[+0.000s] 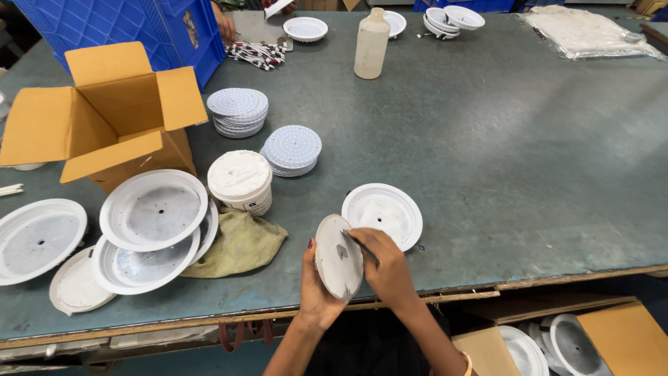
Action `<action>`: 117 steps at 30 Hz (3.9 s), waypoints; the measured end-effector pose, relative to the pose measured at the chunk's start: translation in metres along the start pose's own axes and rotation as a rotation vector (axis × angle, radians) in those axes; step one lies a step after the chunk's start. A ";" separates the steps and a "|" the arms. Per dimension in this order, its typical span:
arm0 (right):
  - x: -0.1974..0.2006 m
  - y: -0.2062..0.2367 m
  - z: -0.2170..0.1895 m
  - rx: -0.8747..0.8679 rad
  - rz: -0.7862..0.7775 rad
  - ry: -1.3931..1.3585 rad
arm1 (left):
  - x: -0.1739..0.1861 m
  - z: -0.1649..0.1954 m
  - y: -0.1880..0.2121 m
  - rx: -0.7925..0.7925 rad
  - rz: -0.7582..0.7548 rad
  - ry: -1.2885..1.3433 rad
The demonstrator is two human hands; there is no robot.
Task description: The person repeatedly picks white circular plastic parts from a table, applies a white paste from a tub using a small rectangular tool, and rubs the paste into the part's surface. After treating each part, the person places it into a cardboard box. The process is repeated for multiple parts.
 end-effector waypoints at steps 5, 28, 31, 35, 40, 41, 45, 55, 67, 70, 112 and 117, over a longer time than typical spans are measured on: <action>-0.009 0.026 -0.018 -0.096 -0.030 0.034 | -0.009 0.016 0.003 -0.070 -0.014 -0.009; -0.007 0.061 -0.054 0.047 -0.187 0.075 | 0.005 0.006 -0.016 -0.013 0.087 0.085; 0.026 0.068 -0.015 -0.129 -0.092 0.031 | 0.000 0.015 -0.038 -0.071 -0.013 0.123; 0.101 0.091 0.053 -0.419 0.262 0.037 | -0.028 0.033 -0.081 -0.404 -0.131 -0.578; 0.182 0.157 0.096 -0.585 0.578 0.175 | -0.056 0.001 -0.132 -0.511 -0.053 -1.900; 0.194 0.169 0.101 -0.585 0.586 0.204 | -0.055 -0.010 -0.138 -0.466 -0.068 -2.103; 0.243 0.226 0.117 -0.591 0.673 0.279 | -0.046 -0.023 -0.146 -0.476 -0.105 -2.357; 0.362 0.369 0.106 -0.783 0.856 0.599 | 0.023 0.045 -0.109 -0.565 0.248 -1.880; 0.366 0.445 0.098 -0.988 1.180 0.250 | -0.080 -0.196 -0.244 0.113 -0.254 -0.960; 0.339 0.440 0.127 -0.752 1.432 -0.402 | -0.132 -0.266 -0.225 -0.060 -0.655 -1.154; 0.373 0.520 0.256 -1.473 0.515 0.355 | 0.016 -0.019 -0.014 -0.420 0.080 -0.583; 0.379 0.454 0.151 -1.253 0.709 -0.022 | 0.003 -0.042 -0.021 -0.282 0.040 -0.427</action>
Point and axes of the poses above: each hand's wrist, its own y-axis away from the middle knuckle, its own x-axis out of the back of the hand, z = x × y, the point moved 8 cm from there along -y, towards the middle knuckle, and after that the axes turned 4 degrees about x, right-handed, at the moved point
